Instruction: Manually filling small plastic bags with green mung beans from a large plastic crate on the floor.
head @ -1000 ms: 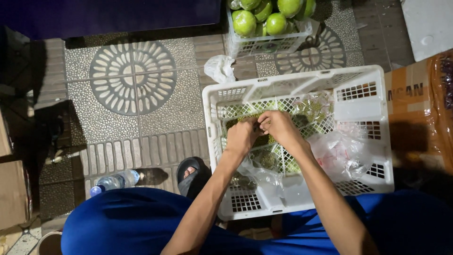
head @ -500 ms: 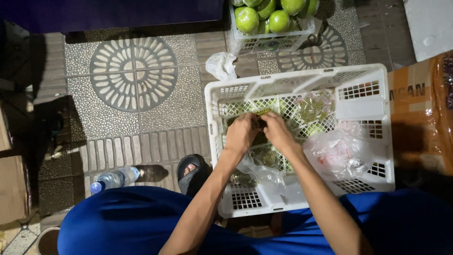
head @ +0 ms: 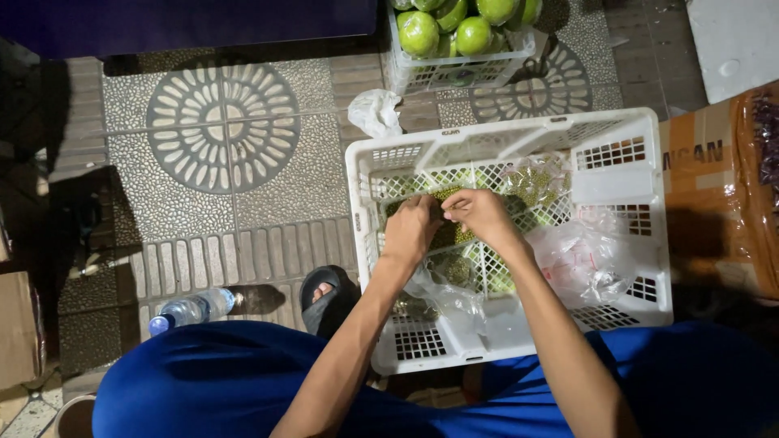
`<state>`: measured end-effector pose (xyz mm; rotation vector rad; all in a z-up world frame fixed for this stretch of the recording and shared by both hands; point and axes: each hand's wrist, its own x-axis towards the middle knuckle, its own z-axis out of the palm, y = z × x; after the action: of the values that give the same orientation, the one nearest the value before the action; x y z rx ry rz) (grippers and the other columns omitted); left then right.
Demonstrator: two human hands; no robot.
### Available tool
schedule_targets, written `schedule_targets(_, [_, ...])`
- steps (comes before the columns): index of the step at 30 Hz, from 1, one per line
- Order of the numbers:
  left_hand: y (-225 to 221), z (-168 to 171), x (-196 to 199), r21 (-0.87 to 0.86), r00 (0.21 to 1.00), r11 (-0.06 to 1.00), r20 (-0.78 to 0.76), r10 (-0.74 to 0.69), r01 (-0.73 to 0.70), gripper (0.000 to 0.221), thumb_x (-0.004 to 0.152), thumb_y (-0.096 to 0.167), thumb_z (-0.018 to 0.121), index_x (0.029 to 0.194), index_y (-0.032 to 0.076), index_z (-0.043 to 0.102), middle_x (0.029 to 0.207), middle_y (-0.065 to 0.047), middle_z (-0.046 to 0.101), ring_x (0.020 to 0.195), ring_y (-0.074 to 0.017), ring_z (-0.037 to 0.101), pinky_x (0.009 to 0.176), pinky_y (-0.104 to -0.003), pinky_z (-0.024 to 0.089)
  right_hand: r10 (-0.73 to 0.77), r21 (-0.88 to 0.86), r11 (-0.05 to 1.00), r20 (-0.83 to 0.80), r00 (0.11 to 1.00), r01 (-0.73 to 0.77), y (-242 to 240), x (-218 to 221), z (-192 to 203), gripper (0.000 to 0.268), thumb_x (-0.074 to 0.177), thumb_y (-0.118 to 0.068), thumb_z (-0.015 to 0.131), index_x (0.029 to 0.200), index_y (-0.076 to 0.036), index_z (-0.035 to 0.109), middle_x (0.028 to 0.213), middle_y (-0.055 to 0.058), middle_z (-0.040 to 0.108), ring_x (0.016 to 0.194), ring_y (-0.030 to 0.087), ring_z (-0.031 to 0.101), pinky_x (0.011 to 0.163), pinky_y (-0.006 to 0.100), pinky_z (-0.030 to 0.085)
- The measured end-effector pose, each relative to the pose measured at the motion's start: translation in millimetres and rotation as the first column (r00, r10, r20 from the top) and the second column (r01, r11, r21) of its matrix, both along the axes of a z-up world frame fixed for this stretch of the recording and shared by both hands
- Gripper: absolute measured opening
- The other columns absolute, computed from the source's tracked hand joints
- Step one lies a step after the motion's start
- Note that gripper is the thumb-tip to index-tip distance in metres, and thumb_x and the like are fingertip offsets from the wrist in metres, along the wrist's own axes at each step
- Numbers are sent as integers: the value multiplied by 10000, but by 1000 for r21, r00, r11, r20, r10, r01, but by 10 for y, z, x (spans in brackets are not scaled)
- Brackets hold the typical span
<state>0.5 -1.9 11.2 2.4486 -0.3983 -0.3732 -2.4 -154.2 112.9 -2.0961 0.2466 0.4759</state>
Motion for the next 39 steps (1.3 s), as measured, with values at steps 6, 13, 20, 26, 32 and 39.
schedule_targets(6, [-29, -171, 22, 29, 1000, 1000, -17, 10, -9, 370, 892, 284, 757, 1199, 159, 593, 1098, -71, 648, 1111, -339, 658, 859, -518, 611, 63, -106, 992, -25, 998, -65, 63, -27, 105, 252, 912, -48, 706, 1157, -34, 766, 1077, 189, 784, 818, 264, 788, 624, 351, 648])
schedule_targets(13, [19, -186, -32, 171, 984, 985, 168, -52, 23, 368, 845, 378, 785, 1160, 210, 696, 1074, -30, 655, 1146, -280, 593, 936, -432, 564, 46, -241, 969, -67, 997, -61, -1, -135, 642, 229, 985, -115, 633, 1162, -113, 778, 1124, 178, 775, 947, 308, 776, 754, 421, 648])
schedule_targets(20, [15, -211, -35, 186, 975, 982, 220, -25, -17, 349, 820, 365, 806, 1128, 224, 726, 1065, -13, 663, 1126, -255, 561, 933, -390, 528, 121, -340, 934, 1, 993, -113, -76, -145, 1075, 241, 985, -142, 617, 1156, -143, 787, 1094, 162, 788, 987, 355, 758, 847, 483, 612])
schedule_targets(26, [49, 93, -39, -75, 992, 997, 122, 35, -26, 281, 890, 290, 765, 1140, 215, 661, 1061, -7, 686, 1106, -260, 605, 921, -413, 533, 85, -296, 951, -14, 996, -85, -184, -250, 554, 236, 983, -118, 612, 1129, -154, 794, 1021, 157, 799, 998, 370, 753, 865, 495, 602])
schedule_targets(32, [-27, 386, 0, -402, 981, 900, -154, 117, -170, 369, 872, 258, 795, 1193, 247, 613, 998, -95, 745, 1051, -352, 718, 972, -476, 543, 130, -180, 974, -59, 990, -139, -282, -289, -269, 269, 1037, -83, 584, 1268, -24, 708, 1126, 254, 753, 1042, 438, 721, 885, 547, 580])
schedule_targets(39, [-11, 447, 7, -500, 976, 844, -185, 116, -195, 414, 803, 204, 853, 1170, 207, 663, 1046, -100, 784, 1116, -354, 706, 1023, -490, 520, 303, -305, 916, 94, 948, -263, -145, -352, -779, 251, 937, -42, 648, 1182, 12, 655, 1256, 257, 619, 1176, 497, 616, 951, 562, 569])
